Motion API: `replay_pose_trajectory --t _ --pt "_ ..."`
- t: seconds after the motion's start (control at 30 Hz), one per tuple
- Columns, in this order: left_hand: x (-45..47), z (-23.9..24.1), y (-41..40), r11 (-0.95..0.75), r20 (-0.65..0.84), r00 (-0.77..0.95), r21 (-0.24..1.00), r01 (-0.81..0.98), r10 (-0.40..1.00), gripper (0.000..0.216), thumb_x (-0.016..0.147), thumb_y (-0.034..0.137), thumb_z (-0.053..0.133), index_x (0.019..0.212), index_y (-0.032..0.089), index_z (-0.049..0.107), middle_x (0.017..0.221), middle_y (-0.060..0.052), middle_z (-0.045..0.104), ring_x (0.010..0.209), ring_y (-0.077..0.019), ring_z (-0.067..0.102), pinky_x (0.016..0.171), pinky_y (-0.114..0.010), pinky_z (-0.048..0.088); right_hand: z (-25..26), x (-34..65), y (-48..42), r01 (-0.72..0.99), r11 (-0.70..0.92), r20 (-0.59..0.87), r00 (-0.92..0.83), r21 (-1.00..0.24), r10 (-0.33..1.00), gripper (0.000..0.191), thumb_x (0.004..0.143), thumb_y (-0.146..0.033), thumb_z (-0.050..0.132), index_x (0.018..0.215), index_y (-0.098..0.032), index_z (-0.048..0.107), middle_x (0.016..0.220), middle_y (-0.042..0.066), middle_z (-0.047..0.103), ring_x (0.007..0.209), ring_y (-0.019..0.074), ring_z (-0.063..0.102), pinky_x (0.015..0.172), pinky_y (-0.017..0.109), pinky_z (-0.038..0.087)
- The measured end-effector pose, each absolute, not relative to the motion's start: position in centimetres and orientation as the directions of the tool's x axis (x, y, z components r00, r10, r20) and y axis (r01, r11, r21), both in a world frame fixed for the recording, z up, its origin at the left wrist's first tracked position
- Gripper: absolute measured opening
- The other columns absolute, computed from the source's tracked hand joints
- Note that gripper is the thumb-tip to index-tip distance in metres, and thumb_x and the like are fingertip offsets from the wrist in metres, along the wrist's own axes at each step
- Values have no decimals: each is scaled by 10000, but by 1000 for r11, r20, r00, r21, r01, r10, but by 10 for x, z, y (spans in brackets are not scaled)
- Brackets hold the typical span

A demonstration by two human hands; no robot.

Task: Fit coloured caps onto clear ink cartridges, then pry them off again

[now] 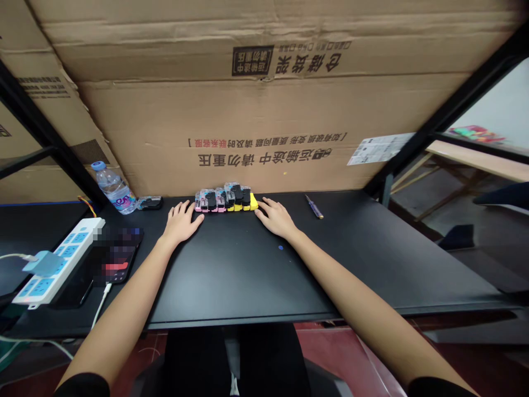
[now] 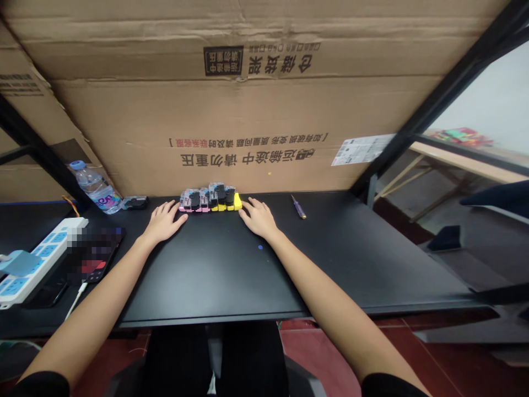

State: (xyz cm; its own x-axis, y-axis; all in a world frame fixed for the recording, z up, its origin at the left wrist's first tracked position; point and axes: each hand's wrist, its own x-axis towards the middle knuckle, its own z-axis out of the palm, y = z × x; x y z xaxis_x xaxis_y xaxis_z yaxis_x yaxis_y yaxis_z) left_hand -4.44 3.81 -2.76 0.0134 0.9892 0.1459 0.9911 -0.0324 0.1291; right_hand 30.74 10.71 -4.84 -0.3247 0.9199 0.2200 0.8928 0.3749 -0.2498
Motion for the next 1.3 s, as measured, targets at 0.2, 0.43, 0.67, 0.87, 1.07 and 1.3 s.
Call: replay_pose_trajectory --t 0.2,0.43,0.67,0.87,1.07,1.3 --pt "-44 -27 38 -35 151 14 136 990 988 720 1085 600 391 1650 164 484 1751 -161 396 1632 -409 334 1318 -596 279 -52 307 109 888 381 232 -326 -256 916 519 1112 -429 445 1532 -181 622 1674 186 509 1588 344 443 1304 606 319" --pt "-43 -25 38 2 147 -28 171 985 989 899 1063 605 429 1712 7 260 1721 -260 400 1622 -407 357 1322 -551 288 -41 309 106 839 425 470 -240 -340 850 440 1039 -323 511 1392 -148 705 1456 185 701 1380 333 646 1187 534 496" --pt "-44 -28 38 -10 143 -17 185 983 990 877 1061 600 412 1715 35 262 1742 -239 373 1631 -408 334 1324 -572 270 -17 283 78 682 720 682 -466 -129 563 278 1007 -280 564 1139 -219 801 1452 142 704 1356 347 642 1182 592 489" --pt "-45 -30 39 -28 157 -4 201 979 988 845 1064 607 404 1708 70 300 1742 -225 382 1631 -413 332 1324 -577 257 -16 261 65 707 704 500 -587 -68 637 431 1025 -325 550 1398 -218 736 1726 115 448 1586 372 417 1320 637 316" --pt "-45 -32 40 -32 176 -5 206 978 984 797 1064 600 414 1696 119 347 1740 -202 399 1629 -409 340 1319 -578 262 -18 251 64 712 702 414 -631 -26 656 545 1019 -309 546 1530 -134 616 1793 165 294 1647 404 295 1349 645 241" --pt "-42 -26 37 -4 155 -31 218 976 987 882 1056 606 420 1720 51 251 1731 -245 391 1630 -409 341 1324 -559 260 -21 249 65 691 721 421 -640 -48 642 581 1012 -343 559 1518 -59 579 1777 239 289 1655 434 252 1320 666 303"
